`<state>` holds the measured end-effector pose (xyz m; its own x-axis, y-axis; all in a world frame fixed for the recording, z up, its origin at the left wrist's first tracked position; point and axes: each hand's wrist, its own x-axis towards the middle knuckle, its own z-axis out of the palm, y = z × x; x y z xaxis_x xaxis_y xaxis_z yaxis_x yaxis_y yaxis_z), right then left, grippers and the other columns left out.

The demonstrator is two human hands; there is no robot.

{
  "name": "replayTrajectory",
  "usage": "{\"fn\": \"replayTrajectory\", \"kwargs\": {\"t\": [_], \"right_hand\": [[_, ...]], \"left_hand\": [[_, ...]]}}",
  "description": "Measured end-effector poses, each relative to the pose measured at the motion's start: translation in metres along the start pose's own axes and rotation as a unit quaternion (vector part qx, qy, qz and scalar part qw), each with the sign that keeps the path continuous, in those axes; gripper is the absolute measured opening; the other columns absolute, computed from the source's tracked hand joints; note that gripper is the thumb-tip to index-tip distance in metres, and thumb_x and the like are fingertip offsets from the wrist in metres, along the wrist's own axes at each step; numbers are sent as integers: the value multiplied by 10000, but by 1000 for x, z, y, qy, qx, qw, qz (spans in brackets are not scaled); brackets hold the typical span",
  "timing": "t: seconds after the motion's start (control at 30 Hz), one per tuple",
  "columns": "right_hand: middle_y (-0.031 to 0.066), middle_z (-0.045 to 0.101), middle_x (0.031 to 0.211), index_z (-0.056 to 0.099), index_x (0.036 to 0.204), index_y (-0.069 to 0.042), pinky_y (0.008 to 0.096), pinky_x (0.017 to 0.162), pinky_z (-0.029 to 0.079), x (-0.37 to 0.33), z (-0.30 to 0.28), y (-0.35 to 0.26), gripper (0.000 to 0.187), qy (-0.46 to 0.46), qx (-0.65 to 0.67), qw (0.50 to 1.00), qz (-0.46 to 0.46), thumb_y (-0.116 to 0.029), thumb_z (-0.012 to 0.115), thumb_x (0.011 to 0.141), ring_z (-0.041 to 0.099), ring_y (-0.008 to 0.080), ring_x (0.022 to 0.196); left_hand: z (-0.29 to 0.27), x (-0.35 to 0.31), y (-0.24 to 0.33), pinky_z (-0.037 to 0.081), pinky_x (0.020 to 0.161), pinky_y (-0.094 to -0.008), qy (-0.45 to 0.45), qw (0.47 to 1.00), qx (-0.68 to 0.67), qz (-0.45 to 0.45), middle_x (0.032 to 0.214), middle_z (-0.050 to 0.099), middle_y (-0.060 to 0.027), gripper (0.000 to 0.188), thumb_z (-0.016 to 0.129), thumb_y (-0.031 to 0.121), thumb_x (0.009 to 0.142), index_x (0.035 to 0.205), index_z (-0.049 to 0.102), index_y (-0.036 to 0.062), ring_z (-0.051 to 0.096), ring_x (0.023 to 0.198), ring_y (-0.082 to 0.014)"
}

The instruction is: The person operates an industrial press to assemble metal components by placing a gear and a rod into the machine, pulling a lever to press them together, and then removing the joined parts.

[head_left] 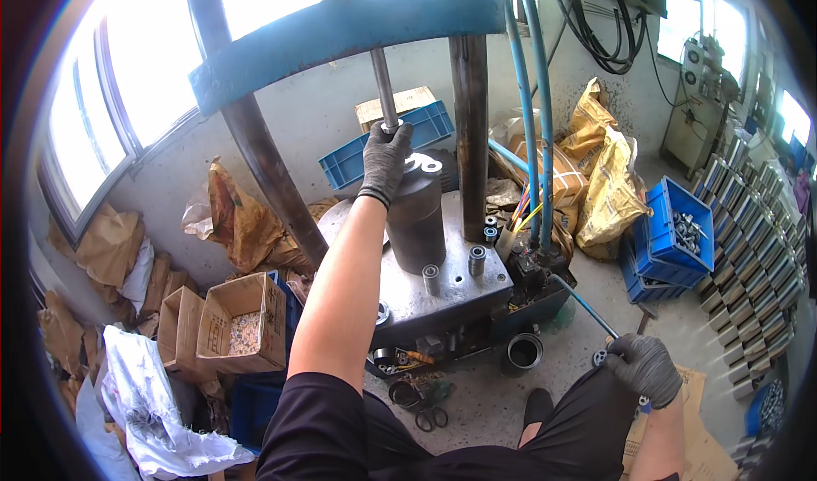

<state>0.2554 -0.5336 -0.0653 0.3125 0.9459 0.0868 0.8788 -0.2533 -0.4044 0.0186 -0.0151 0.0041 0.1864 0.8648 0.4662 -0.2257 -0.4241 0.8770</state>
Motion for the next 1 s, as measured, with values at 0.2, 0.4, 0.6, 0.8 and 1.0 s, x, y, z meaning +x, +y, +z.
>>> {"fn": "replayTrajectory", "kwargs": {"t": [0.2,0.4,0.6,0.8,1.0], "right_hand": [[180,691,942,695,1016,-47,486,771,555,62,-28,-11,149,226,-23,962,-153,-96,715,877,690,391,867],[194,675,949,642,1002,-45,482,762,550,188,-80,-15,94,422,-103,870,-231,-29,676,916,683,413,872],[226,729,1030,719,1072,-16,434,806,597,149,-73,-15,166,293,-117,939,-139,-53,685,914,724,413,921],[163,718,806,766,934,-72,466,823,588,21,-20,-4,153,-70,-89,986,-126,-174,672,867,725,373,888],[183,713,811,770,951,-68,477,839,571,3,-12,6,208,-121,-84,985,-90,-222,664,858,723,388,886]], "left_hand": [[-8,4,-15,565,798,-321,13,991,91,96,963,659,-41,468,750,132,948,1356,528,73,647,854,-150],[-3,13,-24,566,840,-356,11,987,126,98,1002,693,-95,426,721,95,937,1320,538,71,678,898,-193],[-3,8,-19,568,853,-364,16,987,134,85,1012,710,-121,348,708,87,939,1254,561,65,702,914,-221],[-10,8,-15,564,837,-364,15,986,136,92,1001,705,-124,332,710,86,942,1240,568,56,692,902,-215],[-7,8,-15,563,795,-373,15,984,145,99,956,698,-121,302,707,95,938,1207,577,52,683,844,-220]]}}
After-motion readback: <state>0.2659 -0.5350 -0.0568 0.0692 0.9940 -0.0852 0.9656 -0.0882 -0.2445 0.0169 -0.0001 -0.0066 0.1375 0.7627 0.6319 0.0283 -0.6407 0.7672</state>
